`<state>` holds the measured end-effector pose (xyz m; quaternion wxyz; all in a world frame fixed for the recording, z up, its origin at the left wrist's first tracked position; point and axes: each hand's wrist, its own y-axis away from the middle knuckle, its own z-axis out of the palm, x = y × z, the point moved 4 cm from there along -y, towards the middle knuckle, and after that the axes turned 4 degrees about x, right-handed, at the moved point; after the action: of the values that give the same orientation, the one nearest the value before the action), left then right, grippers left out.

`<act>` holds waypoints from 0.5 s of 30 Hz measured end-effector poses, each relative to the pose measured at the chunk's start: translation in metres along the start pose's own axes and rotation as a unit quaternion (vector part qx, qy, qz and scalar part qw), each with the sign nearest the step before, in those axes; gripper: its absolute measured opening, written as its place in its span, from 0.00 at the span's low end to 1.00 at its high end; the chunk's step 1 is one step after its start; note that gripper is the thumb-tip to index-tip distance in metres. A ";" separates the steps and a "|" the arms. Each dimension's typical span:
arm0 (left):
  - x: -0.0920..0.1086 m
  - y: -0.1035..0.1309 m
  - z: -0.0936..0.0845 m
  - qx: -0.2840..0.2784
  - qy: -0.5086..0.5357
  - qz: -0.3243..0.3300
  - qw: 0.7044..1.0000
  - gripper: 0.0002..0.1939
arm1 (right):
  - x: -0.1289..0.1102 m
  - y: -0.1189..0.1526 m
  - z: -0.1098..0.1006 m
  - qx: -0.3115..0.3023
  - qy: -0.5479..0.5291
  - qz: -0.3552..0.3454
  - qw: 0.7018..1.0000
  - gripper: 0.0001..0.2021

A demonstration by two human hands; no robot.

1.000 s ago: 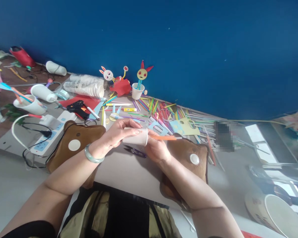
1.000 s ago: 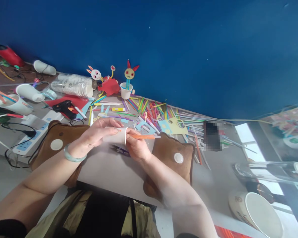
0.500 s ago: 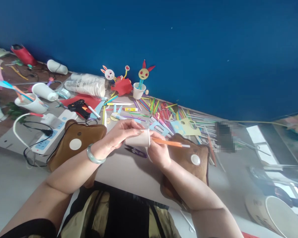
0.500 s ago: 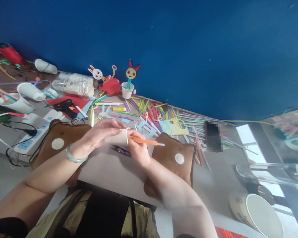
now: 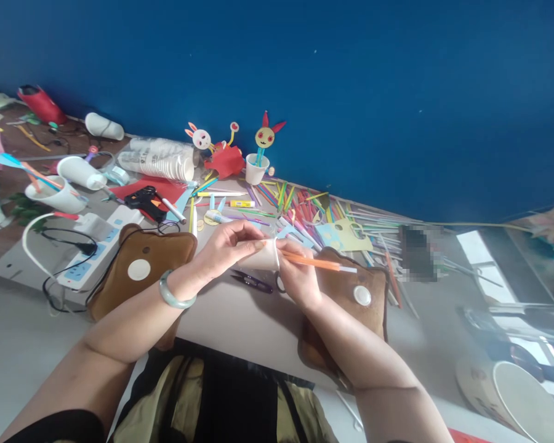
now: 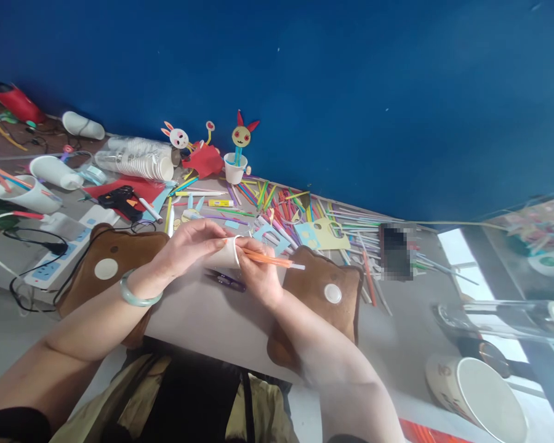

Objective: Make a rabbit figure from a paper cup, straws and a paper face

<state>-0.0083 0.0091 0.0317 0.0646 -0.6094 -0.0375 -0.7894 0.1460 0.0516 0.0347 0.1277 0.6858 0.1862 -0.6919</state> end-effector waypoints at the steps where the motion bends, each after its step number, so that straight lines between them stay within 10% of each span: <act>1: 0.000 0.000 0.000 0.002 -0.005 0.011 1.000 0.12 | -0.001 0.000 -0.001 0.007 0.006 -0.002 1.000 0.07; 15: 0.003 -0.002 0.002 0.019 -0.043 0.097 0.994 0.09 | -0.004 -0.005 -0.006 0.000 0.007 0.033 0.999 0.11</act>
<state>-0.0072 0.0113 0.0350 0.1502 -0.6420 0.0041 -0.7518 0.1493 0.0587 0.0389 0.1494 0.6963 0.1643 -0.6826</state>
